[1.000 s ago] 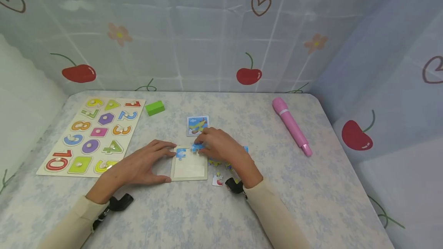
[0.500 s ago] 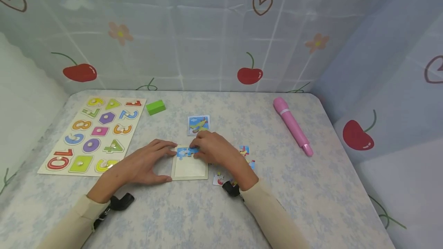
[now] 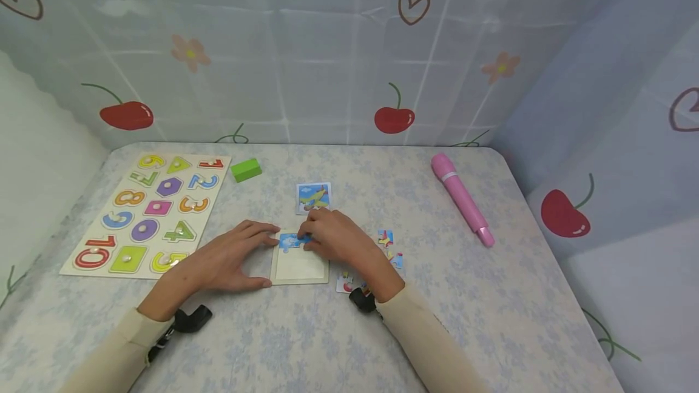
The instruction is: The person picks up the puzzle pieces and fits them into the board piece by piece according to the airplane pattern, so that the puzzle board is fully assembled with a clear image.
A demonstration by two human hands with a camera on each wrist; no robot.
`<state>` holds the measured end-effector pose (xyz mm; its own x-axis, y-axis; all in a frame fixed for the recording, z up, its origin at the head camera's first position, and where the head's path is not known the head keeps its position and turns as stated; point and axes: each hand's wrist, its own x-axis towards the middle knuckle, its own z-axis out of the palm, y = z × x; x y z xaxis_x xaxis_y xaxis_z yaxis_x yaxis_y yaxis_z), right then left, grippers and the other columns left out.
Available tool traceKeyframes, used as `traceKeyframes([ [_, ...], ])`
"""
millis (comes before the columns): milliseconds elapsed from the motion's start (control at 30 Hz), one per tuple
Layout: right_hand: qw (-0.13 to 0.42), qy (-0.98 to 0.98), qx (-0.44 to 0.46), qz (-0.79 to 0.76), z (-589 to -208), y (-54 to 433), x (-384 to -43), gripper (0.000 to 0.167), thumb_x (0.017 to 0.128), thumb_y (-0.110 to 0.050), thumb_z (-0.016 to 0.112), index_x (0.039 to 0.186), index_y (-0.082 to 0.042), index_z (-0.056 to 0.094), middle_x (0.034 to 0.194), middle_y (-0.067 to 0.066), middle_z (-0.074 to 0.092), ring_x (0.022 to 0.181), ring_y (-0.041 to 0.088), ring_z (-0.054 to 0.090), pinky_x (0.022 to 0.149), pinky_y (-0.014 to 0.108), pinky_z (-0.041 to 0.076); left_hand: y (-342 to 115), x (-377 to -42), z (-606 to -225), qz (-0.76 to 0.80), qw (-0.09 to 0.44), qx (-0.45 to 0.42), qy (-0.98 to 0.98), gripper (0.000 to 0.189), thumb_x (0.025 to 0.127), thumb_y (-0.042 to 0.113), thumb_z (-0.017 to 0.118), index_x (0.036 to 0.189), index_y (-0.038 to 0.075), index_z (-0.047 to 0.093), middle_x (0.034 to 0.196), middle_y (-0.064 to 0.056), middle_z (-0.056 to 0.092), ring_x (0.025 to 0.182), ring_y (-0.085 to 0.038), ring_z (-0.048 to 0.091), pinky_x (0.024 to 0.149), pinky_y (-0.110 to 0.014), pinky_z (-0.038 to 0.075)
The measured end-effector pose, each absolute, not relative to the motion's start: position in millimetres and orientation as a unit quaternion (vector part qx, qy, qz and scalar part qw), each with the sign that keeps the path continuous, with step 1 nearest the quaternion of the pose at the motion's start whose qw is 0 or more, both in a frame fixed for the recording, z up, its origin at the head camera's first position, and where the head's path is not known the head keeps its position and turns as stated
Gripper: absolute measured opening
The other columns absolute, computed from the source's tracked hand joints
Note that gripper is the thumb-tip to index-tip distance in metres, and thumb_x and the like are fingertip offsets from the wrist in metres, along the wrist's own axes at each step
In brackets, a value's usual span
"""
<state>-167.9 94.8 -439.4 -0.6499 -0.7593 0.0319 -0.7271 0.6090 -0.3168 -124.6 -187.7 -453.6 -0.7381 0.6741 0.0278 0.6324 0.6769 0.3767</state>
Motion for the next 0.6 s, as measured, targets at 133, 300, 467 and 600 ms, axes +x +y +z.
traceKeyframes([
  [133, 0.047, 0.895, -0.417, -0.154, -440.2, 94.5, -167.1, 0.023, 0.098, -0.023, 0.082, 0.120, -0.014, 0.082, 0.119, 0.003, 0.073, 0.127, 0.026, 0.066, 0.104, 0.040, 0.056, -187.7, -124.8, -454.9, 0.183, 0.057, 0.356, 0.914, 0.076, 0.084, 0.055, 0.089, 0.142, 0.012, 0.067, 0.159, -0.003, 0.052, 0.142, -0.025, 0.049, 0.115, -0.047, 0.049],
  [300, 0.052, 0.894, -0.417, -0.154, -441.2, 94.7, -167.2, 0.024, 0.098, -0.024, 0.082, 0.120, -0.013, 0.082, 0.120, 0.003, 0.073, 0.128, 0.026, 0.065, 0.105, 0.040, 0.055, -187.4, -124.3, -455.9, 0.180, 0.058, 0.355, 0.916, 0.076, 0.084, 0.056, 0.088, 0.143, 0.012, 0.067, 0.160, -0.003, 0.052, 0.143, -0.024, 0.048, 0.115, -0.047, 0.049],
  [467, 0.064, 0.899, -0.408, -0.147, -439.2, 97.8, -167.9, 0.025, 0.099, -0.025, 0.081, 0.122, -0.015, 0.082, 0.123, 0.002, 0.072, 0.128, 0.024, 0.065, 0.107, 0.040, 0.055, -186.9, -123.6, -456.3, 0.179, 0.049, 0.360, 0.914, 0.075, 0.085, 0.055, 0.088, 0.142, 0.011, 0.067, 0.158, -0.005, 0.053, 0.142, -0.026, 0.050, 0.113, -0.048, 0.050],
  [600, 0.071, 0.905, -0.388, -0.160, -435.5, 103.8, -167.5, 0.024, 0.100, -0.024, 0.080, 0.122, -0.015, 0.081, 0.124, 0.000, 0.072, 0.124, 0.022, 0.065, 0.105, 0.040, 0.055, -186.8, -123.8, -456.1, 0.180, 0.045, 0.361, 0.914, 0.074, 0.085, 0.054, 0.088, 0.141, 0.011, 0.067, 0.158, -0.006, 0.053, 0.142, -0.027, 0.050, 0.112, -0.049, 0.051],
])
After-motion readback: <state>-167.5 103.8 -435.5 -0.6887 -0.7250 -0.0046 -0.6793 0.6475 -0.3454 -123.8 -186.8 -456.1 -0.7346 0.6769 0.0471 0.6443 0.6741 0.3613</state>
